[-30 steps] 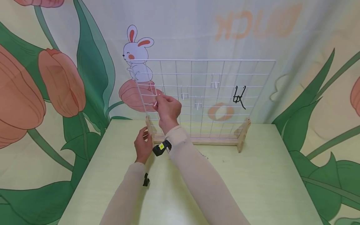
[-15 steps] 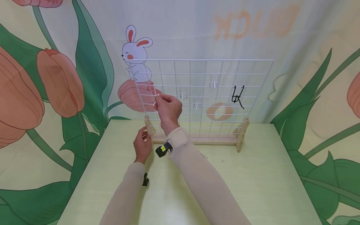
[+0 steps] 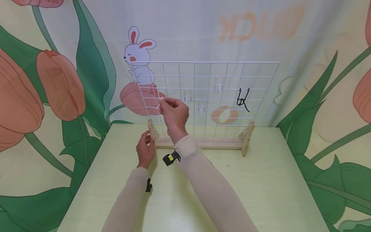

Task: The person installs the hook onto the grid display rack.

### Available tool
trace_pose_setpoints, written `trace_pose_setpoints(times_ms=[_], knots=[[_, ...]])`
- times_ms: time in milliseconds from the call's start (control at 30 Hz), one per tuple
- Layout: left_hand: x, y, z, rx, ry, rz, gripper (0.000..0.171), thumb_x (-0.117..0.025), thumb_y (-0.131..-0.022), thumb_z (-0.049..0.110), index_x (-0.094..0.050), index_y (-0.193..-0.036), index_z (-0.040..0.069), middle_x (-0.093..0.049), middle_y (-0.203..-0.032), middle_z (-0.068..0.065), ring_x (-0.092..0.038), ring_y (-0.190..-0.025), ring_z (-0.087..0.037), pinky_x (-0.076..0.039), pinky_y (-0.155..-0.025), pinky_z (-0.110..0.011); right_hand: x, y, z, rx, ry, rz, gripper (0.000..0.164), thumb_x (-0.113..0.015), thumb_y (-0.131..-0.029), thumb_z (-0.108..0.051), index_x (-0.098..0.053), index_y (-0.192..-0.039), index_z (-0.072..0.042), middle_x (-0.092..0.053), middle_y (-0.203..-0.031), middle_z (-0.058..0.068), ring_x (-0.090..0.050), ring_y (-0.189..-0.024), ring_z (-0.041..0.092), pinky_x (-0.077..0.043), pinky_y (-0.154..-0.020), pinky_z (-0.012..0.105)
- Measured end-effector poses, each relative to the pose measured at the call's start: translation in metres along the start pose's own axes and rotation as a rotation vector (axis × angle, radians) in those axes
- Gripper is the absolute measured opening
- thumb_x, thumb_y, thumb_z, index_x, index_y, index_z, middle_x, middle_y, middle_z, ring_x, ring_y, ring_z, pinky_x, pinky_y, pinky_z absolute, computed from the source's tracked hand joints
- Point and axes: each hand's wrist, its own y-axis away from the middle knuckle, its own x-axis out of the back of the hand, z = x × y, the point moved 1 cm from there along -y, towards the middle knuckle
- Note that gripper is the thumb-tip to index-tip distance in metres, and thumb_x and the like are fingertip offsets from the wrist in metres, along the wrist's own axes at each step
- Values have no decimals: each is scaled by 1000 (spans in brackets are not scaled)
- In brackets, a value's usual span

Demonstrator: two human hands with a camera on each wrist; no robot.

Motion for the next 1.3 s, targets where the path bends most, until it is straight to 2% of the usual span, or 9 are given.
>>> trace_pose_setpoints(times_ms=[200, 433, 733, 1033, 1300], knots=[[1, 0, 0, -4, 13, 2, 39, -64, -105, 13, -61, -144, 15, -72, -127, -18, -73, -114, -36, -59, -101, -54, 12, 9, -3, 50, 21, -39, 22, -78, -96, -21, -79, -113, -7, -74, -102, 7, -75, -87, 18, -65, -81, 32], [2, 1, -3, -36, 6, -4, 39, -65, -104, 11, -62, -142, 14, -73, -124, -19, -75, -113, -37, -61, -98, -54, 29, 23, -5, 108, 147, -70, 21, -79, -95, -25, -80, -109, -11, -77, -99, 5, -74, -85, 16, -62, -74, 26], [0, -1, -8, -58, -13, -9, 40, -65, -105, 13, -60, -145, 15, -72, -126, -18, -75, -112, -37, -61, -97, -54, 64, 29, 14, 141, 189, -78, 19, -80, -92, -20, -81, -108, -10, -79, -101, 7, -72, -89, 17, -59, -74, 24], [1, 0, -5, -41, -6, -29, 40, -64, -105, 14, -59, -145, 15, -71, -127, -19, -73, -115, -38, -60, -99, -55, 101, 31, 55, 47, 262, -55, 16, -81, -91, -19, -81, -105, -11, -78, -99, 7, -71, -87, 15, -59, -72, 25], [1, 0, -3, -54, -15, -20, 40, -64, -105, 11, -60, -144, 14, -72, -126, -19, -74, -115, -37, -60, -99, -54, 126, 37, 119, -43, 411, -63, 16, -82, -89, -17, -82, -103, -9, -78, -92, 4, -70, -84, 16, -58, -72, 29]])
